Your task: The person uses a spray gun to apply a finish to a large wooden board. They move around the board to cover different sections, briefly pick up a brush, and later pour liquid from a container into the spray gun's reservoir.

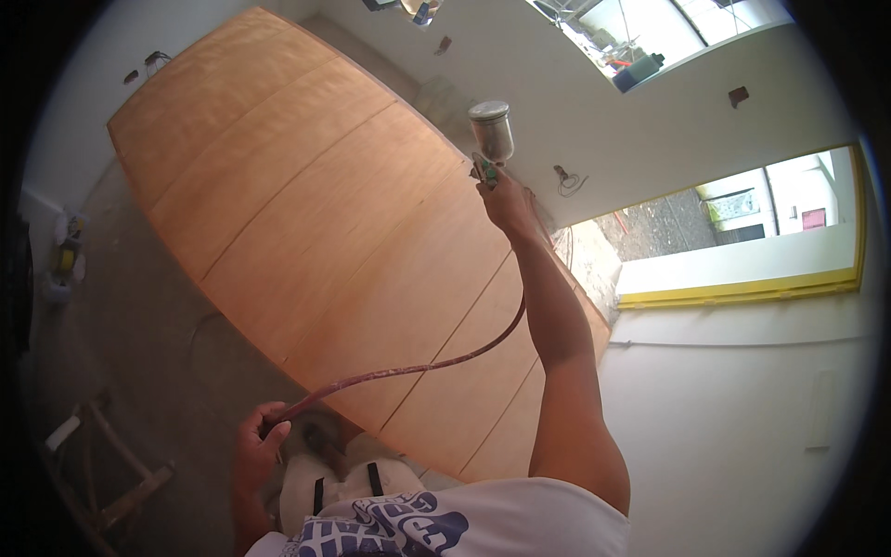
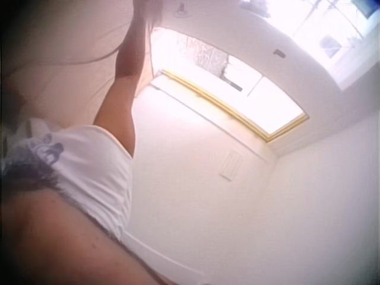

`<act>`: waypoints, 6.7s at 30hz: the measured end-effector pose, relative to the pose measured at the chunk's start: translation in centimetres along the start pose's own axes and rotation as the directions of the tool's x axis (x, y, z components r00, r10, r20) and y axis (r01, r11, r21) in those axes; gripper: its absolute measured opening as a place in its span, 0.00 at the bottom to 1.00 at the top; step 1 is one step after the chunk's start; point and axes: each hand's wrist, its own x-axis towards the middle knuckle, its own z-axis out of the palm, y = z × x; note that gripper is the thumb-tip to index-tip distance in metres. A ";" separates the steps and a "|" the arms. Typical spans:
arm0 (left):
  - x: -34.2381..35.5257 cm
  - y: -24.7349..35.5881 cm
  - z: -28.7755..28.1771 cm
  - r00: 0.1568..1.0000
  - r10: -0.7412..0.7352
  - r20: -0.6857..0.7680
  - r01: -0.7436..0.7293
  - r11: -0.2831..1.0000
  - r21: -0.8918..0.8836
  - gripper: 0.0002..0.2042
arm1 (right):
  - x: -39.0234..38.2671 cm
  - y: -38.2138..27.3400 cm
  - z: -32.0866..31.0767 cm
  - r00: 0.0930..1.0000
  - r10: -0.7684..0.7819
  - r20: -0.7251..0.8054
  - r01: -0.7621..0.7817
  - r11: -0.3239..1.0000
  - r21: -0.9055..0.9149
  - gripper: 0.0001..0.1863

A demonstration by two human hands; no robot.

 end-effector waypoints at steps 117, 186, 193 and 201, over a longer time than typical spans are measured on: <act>-13.8 -8.8 5.9 0.988 0.041 -0.149 -0.035 0.998 0.043 0.19 | -23.5 -3.3 -9.9 0.871 0.194 0.450 -0.314 0.926 0.208 0.22; -31.7 -18.4 4.1 0.967 -0.035 -0.254 0.022 0.998 -0.054 0.27 | -44.2 -12.2 -8.4 0.472 -0.129 0.872 -0.307 0.903 0.300 0.13; -27.8 -17.7 7.3 0.983 0.021 -0.182 -0.015 0.999 0.035 0.25 | -40.2 -6.5 -8.5 0.684 -0.057 0.727 -0.239 0.924 0.298 0.16; -19.7 -11.8 15.3 0.995 -0.026 -0.093 0.041 0.986 0.163 0.21 | -27.5 7.0 -8.0 0.936 -0.025 0.351 -0.061 0.970 0.233 0.23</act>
